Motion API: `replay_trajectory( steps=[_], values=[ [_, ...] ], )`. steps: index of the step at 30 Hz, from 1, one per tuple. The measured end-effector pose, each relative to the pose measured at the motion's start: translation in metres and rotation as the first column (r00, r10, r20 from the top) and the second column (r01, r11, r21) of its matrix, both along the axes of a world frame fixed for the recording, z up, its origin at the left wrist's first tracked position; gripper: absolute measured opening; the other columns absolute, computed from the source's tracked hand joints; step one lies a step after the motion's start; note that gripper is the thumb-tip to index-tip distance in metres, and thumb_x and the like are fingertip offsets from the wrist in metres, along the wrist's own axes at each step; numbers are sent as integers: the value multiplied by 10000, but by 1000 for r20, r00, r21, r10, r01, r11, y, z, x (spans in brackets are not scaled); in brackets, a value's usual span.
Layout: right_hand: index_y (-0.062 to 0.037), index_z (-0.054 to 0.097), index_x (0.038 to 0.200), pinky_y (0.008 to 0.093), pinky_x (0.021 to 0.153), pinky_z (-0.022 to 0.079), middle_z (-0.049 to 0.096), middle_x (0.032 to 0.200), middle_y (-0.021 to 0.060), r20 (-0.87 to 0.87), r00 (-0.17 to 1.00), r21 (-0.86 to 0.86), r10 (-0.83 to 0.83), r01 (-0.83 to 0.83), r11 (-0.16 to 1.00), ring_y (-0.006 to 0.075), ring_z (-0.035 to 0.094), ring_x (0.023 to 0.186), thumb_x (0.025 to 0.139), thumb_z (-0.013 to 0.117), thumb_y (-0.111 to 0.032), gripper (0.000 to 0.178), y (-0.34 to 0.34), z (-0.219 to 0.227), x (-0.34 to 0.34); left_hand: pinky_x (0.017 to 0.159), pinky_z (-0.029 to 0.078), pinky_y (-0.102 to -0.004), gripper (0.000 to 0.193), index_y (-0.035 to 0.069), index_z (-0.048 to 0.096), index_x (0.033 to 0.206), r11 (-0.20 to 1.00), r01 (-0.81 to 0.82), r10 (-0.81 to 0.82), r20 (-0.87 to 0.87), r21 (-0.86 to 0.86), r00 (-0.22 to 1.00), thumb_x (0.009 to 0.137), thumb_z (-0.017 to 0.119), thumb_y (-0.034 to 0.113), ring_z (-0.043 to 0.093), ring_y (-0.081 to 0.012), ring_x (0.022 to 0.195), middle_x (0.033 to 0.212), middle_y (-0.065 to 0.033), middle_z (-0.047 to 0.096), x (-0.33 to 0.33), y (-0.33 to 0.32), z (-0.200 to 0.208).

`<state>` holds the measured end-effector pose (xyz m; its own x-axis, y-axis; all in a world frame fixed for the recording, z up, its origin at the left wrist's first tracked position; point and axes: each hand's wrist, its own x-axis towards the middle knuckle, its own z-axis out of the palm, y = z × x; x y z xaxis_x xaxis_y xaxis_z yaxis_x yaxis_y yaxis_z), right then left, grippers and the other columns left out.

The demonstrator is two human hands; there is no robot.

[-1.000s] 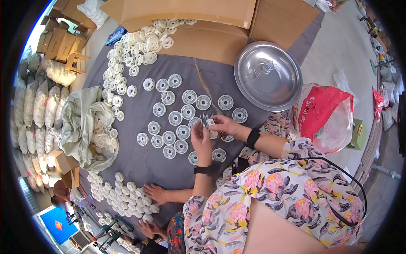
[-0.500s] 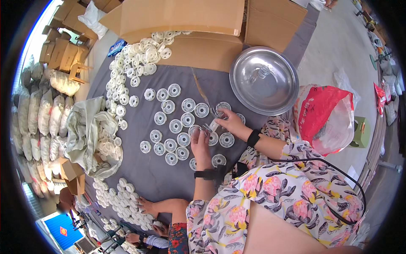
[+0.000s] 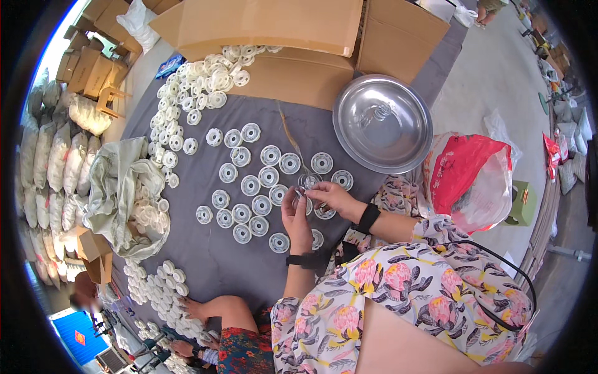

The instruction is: Assembling small white plastic components by combining circular parts with metal springs and pins.

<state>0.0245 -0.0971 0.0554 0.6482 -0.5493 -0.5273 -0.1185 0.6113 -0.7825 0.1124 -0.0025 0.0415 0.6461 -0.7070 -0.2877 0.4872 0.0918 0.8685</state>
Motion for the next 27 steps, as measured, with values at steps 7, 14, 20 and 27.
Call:
replay_trajectory(
  steps=[7,14,20,27],
  values=[
    [-28,626,795,258,604,426,559,722,-3,-18,998,-73,-53,51,996,115,527,651,802,608,-260,233,5,1,-1,886,390,-276,350,-15,426,1194,994,16,-40,215,110,976,892,486,154,496,-173,1040,1139,-101,482,-5,0,-5],
    [3,593,755,318,655,428,521,778,102,-95,995,-844,-27,-66,532,223,536,755,778,613,-210,215,5,-8,-3,514,369,-213,386,24,527,916,925,-101,42,164,367,986,918,400,388,436,-68,604,747,-2,496,12,1,-21],
    [-20,563,903,255,554,451,578,808,64,-97,995,-369,6,-42,928,123,558,664,803,582,-189,198,-16,-23,-14,501,385,-214,430,-2,542,966,947,-27,-61,264,319,963,911,409,404,466,-80,601,794,-30,537,27,2,-1],
    [-48,493,1087,198,565,449,584,825,45,102,979,-463,-179,206,862,71,538,632,842,543,-145,268,-67,25,-39,535,406,-220,328,25,529,938,931,-116,123,1,345,992,902,464,344,478,-74,584,785,-12,538,10,12,-18]
  ],
)
